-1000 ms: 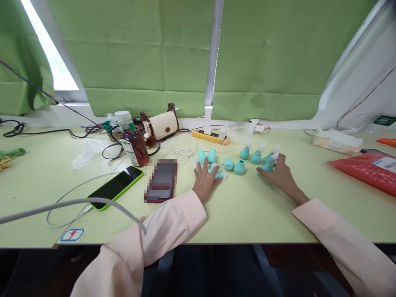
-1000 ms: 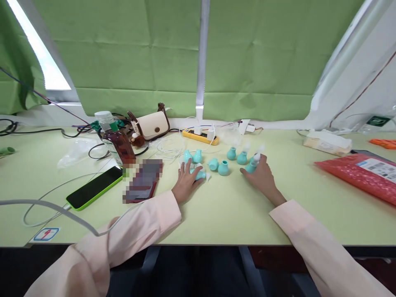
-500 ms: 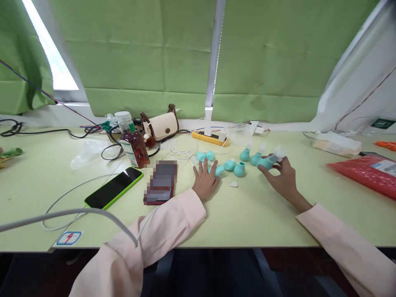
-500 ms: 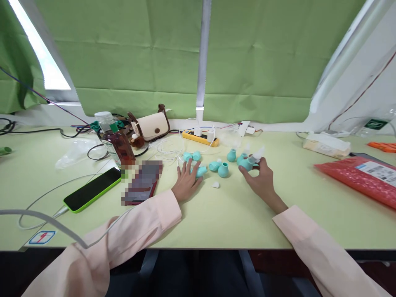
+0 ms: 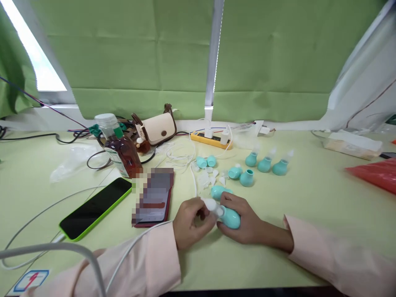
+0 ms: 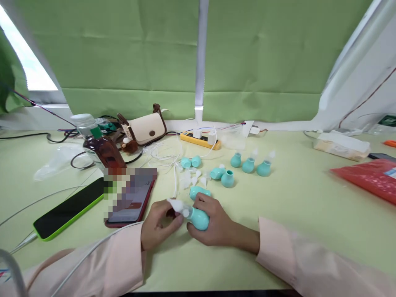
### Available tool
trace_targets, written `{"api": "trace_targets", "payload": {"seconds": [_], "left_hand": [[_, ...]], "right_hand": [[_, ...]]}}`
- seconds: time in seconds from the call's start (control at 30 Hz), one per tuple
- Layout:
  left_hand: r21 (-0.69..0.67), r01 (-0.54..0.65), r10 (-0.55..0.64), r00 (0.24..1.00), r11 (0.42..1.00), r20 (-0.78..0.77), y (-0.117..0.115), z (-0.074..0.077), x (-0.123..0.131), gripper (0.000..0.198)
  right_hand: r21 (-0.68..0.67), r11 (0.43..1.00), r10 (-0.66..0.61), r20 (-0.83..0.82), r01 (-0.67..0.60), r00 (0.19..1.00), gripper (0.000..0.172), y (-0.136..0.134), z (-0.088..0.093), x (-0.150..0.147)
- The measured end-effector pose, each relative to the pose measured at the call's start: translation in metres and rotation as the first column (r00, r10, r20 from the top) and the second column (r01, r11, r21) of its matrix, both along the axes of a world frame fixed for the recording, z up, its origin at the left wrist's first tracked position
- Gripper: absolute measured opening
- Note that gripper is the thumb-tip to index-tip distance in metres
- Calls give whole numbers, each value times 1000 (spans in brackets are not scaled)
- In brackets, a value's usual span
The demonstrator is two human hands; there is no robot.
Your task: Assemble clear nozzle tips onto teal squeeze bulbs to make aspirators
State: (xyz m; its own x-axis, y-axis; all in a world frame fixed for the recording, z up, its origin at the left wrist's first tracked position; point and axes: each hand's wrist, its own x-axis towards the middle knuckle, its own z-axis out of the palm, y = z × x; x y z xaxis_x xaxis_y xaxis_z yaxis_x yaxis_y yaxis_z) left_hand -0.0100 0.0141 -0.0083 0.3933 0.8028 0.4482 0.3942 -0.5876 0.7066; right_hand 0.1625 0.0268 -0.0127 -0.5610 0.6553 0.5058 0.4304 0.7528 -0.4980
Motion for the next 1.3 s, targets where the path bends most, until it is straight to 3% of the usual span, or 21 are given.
{"api": "trace_targets", "payload": {"seconds": [0.13, 0.27, 0.4, 0.47, 0.6, 0.7, 0.83, 1.0, 1.3], "left_hand": [[-287, 31, -13, 998, 958, 65, -4, -1, 5, 29], [-494, 46, 60, 979, 868, 197, -10, -2, 8, 25], [-491, 122, 13, 964, 863, 264, -17, -1, 5, 17], [-479, 138, 4, 959, 867, 284, -19, 2, 4, 16], [-516, 118, 72, 940, 849, 334, -19, 6, 6, 20], [-504, 33, 140, 943, 863, 302, -19, 7, 9, 21], [-521, -7, 160, 955, 854, 249, -22, 4, 10, 24], [-545, -89, 221, 958, 833, 181, -21, 3, 10, 26], [-693, -54, 443, 803, 719, 398, -14, 3, 12, 17]], "right_hand": [[110, 993, -49, 135, 34, 990, 8, -3, -1, -1], [97, 994, -63, 174, 47, 983, 15, -6, 0, 0], [9, 989, 144, 122, -146, 982, 38, -11, 5, 6], [13, 986, 167, 79, -169, 983, 41, -14, 6, 8], [83, 995, -57, 133, 47, 989, 35, -15, 2, 6], [227, 961, -200, 166, 160, 966, 36, -13, -5, 3], [437, 883, -290, 216, 173, 933, 33, -9, -7, 2], [567, 810, -358, 270, 153, 894, 32, -7, -5, 1], [509, 842, -356, 280, 177, 891, 32, -8, -2, -1]]}}
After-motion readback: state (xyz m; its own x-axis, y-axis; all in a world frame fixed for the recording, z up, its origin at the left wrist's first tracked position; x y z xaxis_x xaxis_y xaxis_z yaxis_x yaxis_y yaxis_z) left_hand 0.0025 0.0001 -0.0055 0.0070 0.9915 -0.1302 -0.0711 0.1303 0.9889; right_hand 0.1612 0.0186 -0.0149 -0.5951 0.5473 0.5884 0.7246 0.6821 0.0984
